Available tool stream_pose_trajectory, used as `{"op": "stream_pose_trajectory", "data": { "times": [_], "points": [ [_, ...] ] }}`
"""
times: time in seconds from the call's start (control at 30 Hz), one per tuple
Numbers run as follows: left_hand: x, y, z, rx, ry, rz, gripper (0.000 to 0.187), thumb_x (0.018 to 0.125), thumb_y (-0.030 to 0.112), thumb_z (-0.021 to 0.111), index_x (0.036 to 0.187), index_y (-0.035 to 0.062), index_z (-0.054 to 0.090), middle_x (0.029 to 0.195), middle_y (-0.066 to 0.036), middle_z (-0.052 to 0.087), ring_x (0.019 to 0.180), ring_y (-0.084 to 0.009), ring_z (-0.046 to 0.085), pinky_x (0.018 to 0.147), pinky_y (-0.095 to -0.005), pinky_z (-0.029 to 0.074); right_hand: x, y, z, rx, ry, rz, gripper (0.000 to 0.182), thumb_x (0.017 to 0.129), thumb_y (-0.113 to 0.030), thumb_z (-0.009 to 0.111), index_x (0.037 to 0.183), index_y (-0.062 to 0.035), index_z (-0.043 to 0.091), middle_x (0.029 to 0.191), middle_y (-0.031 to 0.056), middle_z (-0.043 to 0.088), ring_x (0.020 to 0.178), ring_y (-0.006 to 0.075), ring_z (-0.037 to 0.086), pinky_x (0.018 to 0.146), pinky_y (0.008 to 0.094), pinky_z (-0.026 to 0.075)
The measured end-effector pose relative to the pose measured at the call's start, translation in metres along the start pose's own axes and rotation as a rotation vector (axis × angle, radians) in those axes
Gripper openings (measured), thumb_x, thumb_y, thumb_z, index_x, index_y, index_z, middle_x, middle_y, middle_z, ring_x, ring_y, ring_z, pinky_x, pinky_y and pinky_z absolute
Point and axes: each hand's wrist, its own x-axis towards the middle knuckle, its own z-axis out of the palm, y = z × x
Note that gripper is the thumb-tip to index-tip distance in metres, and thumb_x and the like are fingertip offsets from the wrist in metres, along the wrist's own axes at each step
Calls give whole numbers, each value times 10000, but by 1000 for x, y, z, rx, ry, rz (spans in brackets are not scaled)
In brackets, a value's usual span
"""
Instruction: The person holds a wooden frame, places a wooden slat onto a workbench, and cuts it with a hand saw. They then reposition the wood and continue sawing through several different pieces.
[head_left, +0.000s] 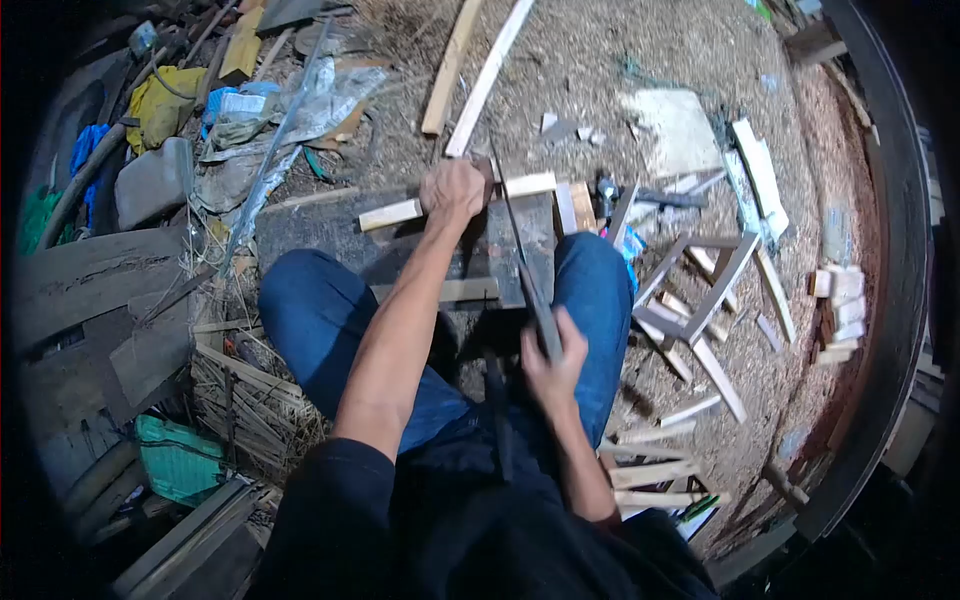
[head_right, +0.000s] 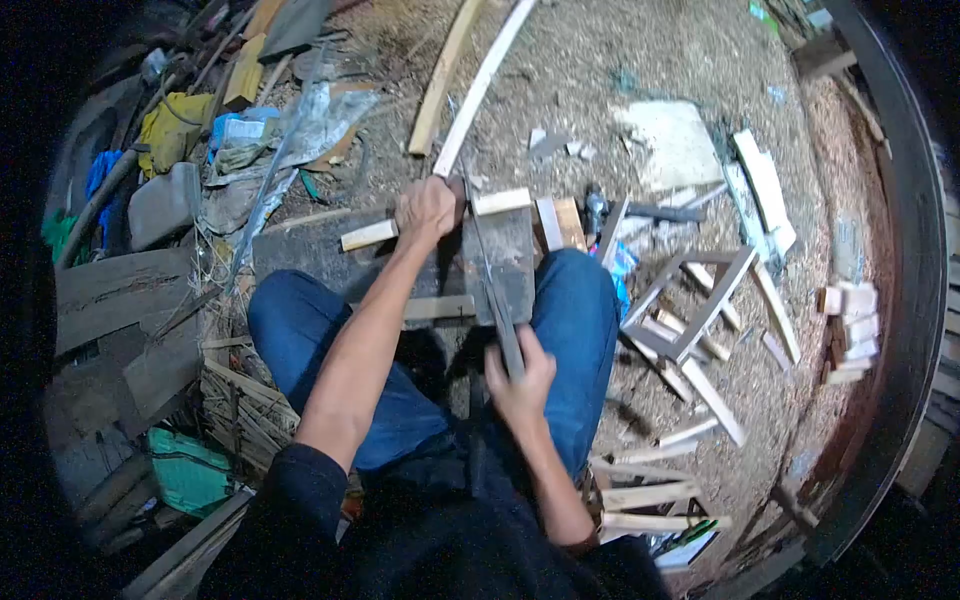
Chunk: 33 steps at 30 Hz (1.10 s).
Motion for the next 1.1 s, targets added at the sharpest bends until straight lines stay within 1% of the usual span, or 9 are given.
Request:
{"op": "stream_pose_trajectory", "data": {
  "times": [0.1,0.3,0.5,0.57,0.63,0.83,1.0,1.07,1.1],
  "points": [
    [5,-4,4,51,-30,51,498,912,406,447,900,-10,720,932,-288,666,940,-430,655,837,-480,509,59,0,35,7,32,-32,139,782,-52,665,842,-19,544,707,222,583,664,438,600,531,404,466],
    [11,1,2,12,-9,-52,413,879,310,471,910,-18,719,927,-284,672,932,-431,661,821,-478,516,-25,8,-17,-1,24,32,140,754,-31,673,870,-23,596,665,190,572,635,381,630,547,357,488],
    [10,-2,10,36,23,-34,476,881,382,456,892,-9,727,942,-274,675,924,-418,666,850,-442,512,55,5,29,74,46,-29,159,772,-63,676,827,-20,534,697,203,577,679,441,590,544,414,460],
    [6,-8,15,55,1,-41,486,880,393,453,892,-8,727,945,-274,674,926,-416,666,854,-441,510,23,14,11,-37,25,-69,135,759,-38,671,845,-14,569,690,194,586,660,420,607,553,392,477],
    [11,-1,9,56,9,-38,496,878,403,450,891,-8,727,949,-274,674,929,-414,666,858,-439,508,-26,12,-21,15,-27,56,237,733,0,662,967,-22,632,699,186,607,650,373,650,588,348,513],
    [13,-3,11,53,0,-47,487,878,396,457,900,-9,725,957,-271,674,944,-412,662,867,-438,503,54,8,27,103,42,-5,190,758,-52,670,809,1,495,668,226,546,668,446,581,531,428,438],
    [14,-6,13,56,-4,-25,468,913,379,463,925,-22,705,973,-305,649,965,-462,632,845,-501,497,-16,4,-8,78,34,58,150,740,-19,659,876,4,599,671,206,592,654,376,648,576,356,498],
    [14,-2,11,81,19,-35,501,905,404,448,919,-22,712,970,-294,659,964,-441,644,857,-478,501,-14,7,-14,88,-3,91,158,742,-5,635,899,2,620,659,193,593,618,335,658,572,320,497],
    [8,-2,11,108,22,-44,533,898,428,434,913,-22,718,968,-283,669,963,-421,655,869,-454,504,7,-2,-3,91,23,60,106,752,-14,636,842,1,582,665,204,583,620,380,625,563,342,486]
  ]
}}
